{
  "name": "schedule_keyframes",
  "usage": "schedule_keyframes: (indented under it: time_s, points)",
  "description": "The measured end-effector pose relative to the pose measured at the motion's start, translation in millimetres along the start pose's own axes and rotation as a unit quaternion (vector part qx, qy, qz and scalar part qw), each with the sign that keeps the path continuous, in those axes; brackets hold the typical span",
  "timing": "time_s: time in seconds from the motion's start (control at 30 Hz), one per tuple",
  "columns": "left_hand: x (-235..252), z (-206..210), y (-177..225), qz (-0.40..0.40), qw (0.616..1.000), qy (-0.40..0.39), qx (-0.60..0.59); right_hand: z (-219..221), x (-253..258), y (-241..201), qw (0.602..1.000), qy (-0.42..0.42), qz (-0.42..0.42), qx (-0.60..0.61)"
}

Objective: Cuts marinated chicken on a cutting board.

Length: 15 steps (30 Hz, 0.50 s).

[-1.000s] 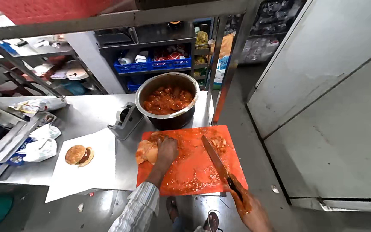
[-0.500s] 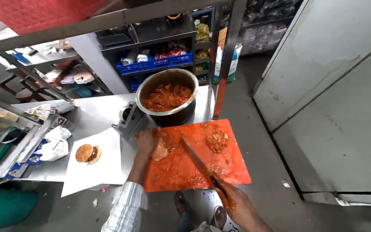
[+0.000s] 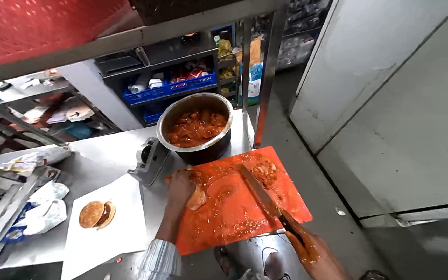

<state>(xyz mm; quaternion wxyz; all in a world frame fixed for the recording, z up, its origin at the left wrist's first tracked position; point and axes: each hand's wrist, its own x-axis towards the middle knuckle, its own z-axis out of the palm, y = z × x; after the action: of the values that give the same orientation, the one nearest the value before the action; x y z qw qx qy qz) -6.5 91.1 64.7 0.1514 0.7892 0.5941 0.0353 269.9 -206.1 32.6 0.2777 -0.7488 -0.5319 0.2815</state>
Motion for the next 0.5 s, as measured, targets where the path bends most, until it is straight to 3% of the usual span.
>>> schedule_keyframes:
  time_s: [0.3,0.5]
  points:
    - [52,-23,6,-0.035,0.982,-0.146,0.116,49,-11,-27,0.996,0.075,0.031,0.037]
    - [61,-18,3,0.0,0.979,-0.152,0.139,57,-20,-32,0.985,0.134,0.071,0.078]
